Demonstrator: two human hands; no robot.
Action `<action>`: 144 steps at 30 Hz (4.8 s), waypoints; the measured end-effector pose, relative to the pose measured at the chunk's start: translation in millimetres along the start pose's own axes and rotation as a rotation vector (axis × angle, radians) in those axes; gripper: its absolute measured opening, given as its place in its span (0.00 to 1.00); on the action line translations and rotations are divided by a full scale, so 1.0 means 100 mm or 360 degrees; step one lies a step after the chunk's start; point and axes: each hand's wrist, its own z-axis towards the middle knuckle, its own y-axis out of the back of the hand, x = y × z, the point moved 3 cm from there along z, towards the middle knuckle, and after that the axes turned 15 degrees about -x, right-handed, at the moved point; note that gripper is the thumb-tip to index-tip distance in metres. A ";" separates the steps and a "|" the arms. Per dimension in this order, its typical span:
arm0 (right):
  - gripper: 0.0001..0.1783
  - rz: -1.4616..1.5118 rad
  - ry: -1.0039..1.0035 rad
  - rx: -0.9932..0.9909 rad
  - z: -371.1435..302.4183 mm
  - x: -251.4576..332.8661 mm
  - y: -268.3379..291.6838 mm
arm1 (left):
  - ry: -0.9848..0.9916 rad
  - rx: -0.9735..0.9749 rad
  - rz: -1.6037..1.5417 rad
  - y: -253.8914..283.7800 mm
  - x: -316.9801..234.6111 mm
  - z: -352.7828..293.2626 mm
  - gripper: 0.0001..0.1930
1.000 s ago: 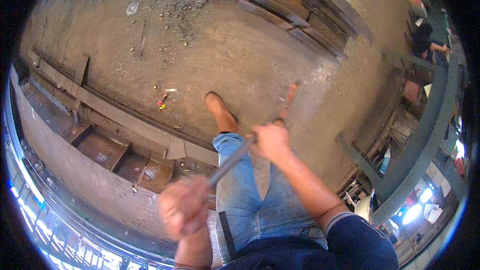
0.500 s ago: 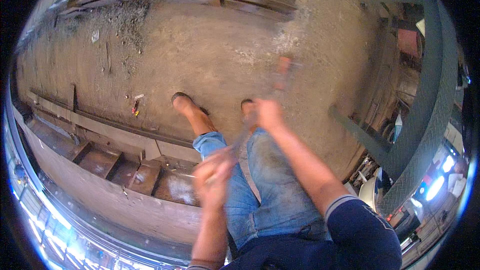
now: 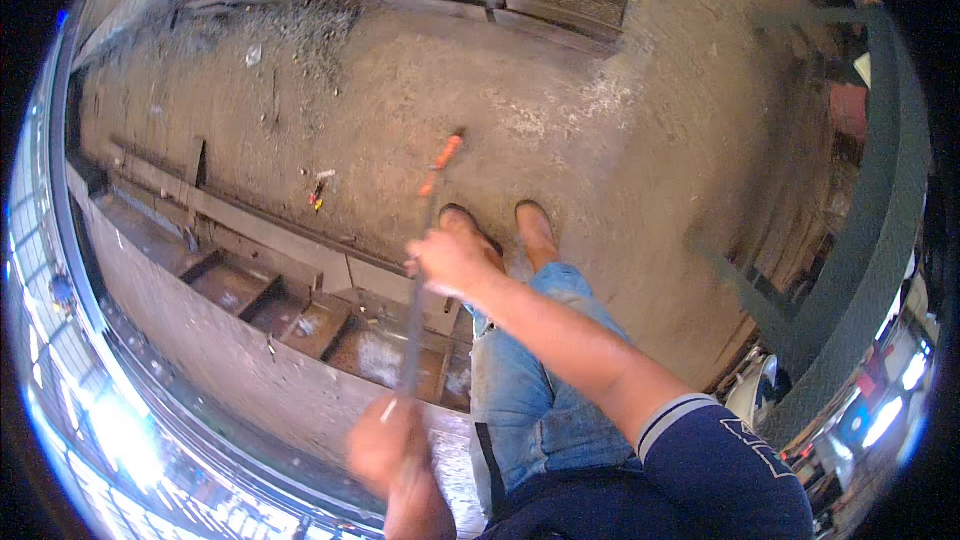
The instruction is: The person sweeps metal shavings and debris on a workshop floor using a broom. They gather the debris into a pile and continue sweeping around metal beams and other objects on the floor.
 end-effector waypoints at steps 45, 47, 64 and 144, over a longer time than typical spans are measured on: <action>0.18 -0.1123 -0.1915 -0.0346 -6.15 -3.15 -0.65 | 0.1329 0.1586 -0.0831 -1.00 1.55 -4.21 0.10; 0.17 -0.0952 -0.1998 -0.0388 -6.01 -3.38 -0.68 | 0.1230 0.1560 -0.0791 -1.02 1.49 -4.18 0.10; 0.16 -0.0226 -0.0558 -0.0323 -3.55 -0.10 -0.27 | 0.0499 0.0743 -0.0553 1.04 -0.33 -2.34 0.17; 0.10 -0.0275 -0.0007 0.0315 3.10 1.02 -0.80 | 0.0392 -0.0408 -0.0719 0.59 1.30 3.57 0.21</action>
